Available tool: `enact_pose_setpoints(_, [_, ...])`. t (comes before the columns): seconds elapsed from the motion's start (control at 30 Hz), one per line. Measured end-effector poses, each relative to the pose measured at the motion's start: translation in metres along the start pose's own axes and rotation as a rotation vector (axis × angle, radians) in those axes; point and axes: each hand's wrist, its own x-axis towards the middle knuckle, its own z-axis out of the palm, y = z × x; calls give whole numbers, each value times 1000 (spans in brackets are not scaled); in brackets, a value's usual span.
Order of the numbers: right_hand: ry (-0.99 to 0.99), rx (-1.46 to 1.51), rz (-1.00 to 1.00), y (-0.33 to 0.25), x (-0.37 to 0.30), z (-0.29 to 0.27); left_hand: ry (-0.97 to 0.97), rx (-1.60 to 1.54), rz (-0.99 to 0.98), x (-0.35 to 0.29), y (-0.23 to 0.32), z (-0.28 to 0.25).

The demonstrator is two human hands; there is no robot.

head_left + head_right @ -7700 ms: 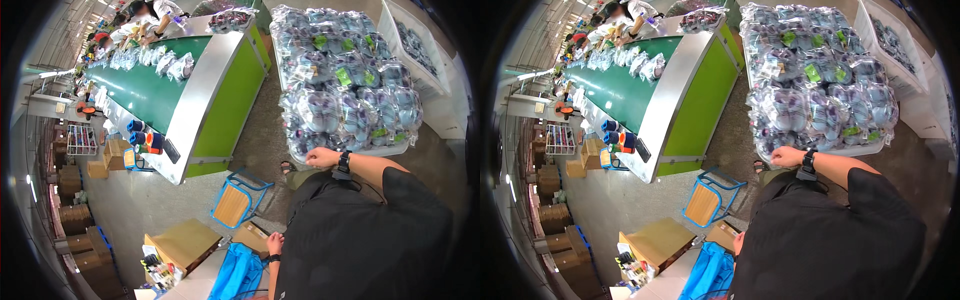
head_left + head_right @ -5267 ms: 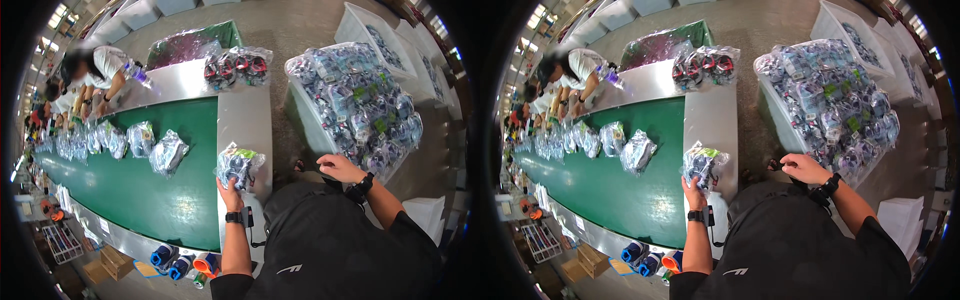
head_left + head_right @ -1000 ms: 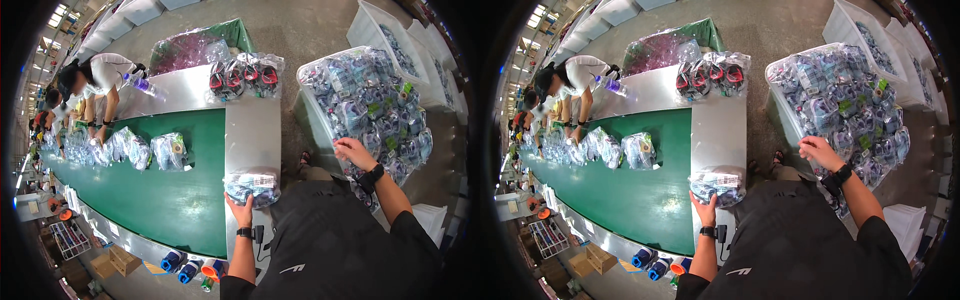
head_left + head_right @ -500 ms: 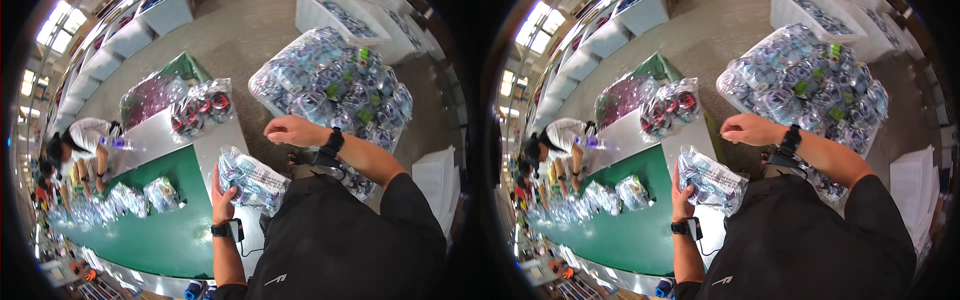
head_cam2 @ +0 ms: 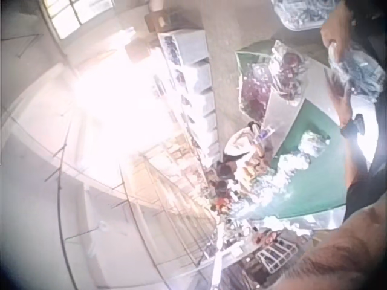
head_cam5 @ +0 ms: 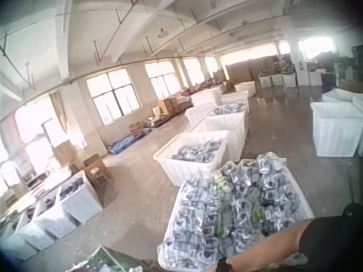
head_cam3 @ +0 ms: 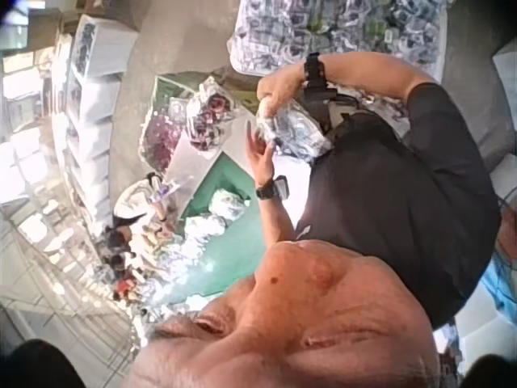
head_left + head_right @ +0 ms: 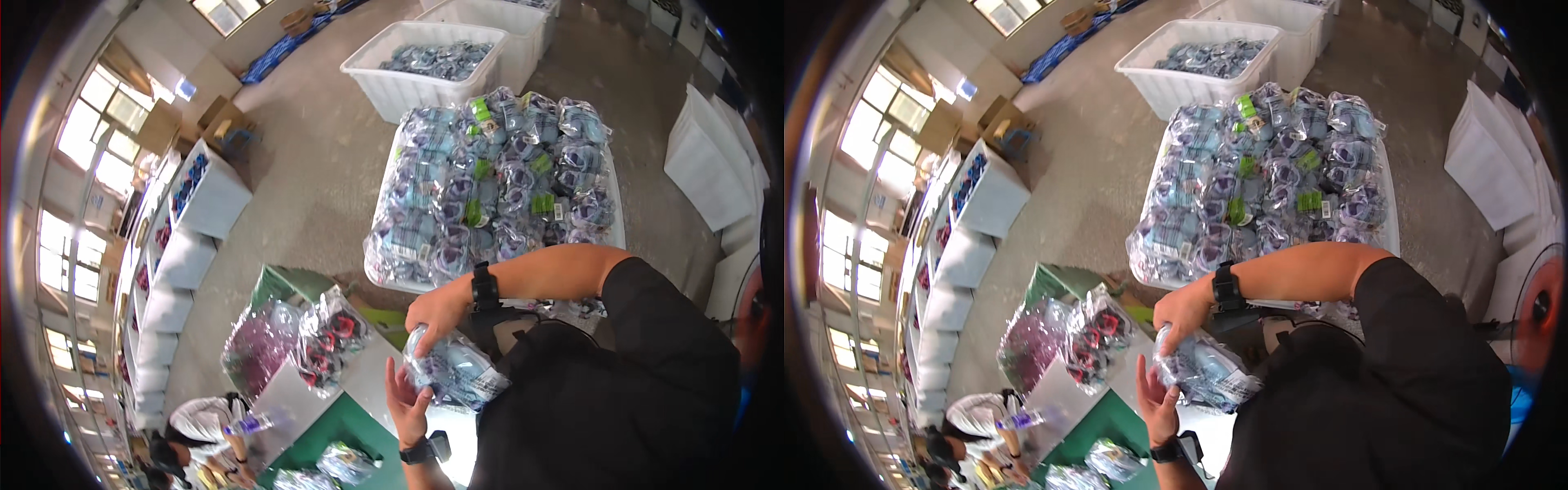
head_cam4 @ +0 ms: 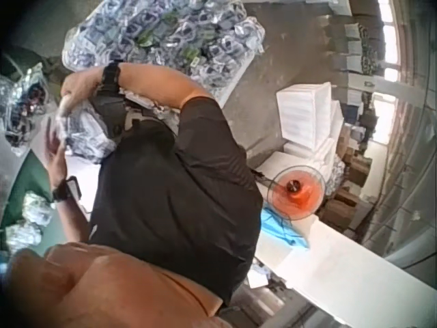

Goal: The person picks packaged footwear from a large white bin and places them onto a green conveyor belt. The person handles the items one at a time, moving them from the bin to the belt where other workers are present.

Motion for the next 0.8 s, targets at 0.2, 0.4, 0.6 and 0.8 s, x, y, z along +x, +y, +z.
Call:
enact_pose_setpoints(0.2, [525, 56, 154, 116, -36, -86, 371, 141, -229, 7, -44, -33])
enact_pose_setpoints(0.4, [1106, 757, 327, 235, -65, -180, 432, 172, -442, -42, -94, -75])
enact_pose_setpoints(0.6, [1560, 1211, 165, 297, -60, -269, 463, 517, -673, -79, -120, -98])
enact_pose_setpoints(0.8, [1848, 1304, 86, 385, -30, -320, 446, 538, -708, -102, -143, -132])
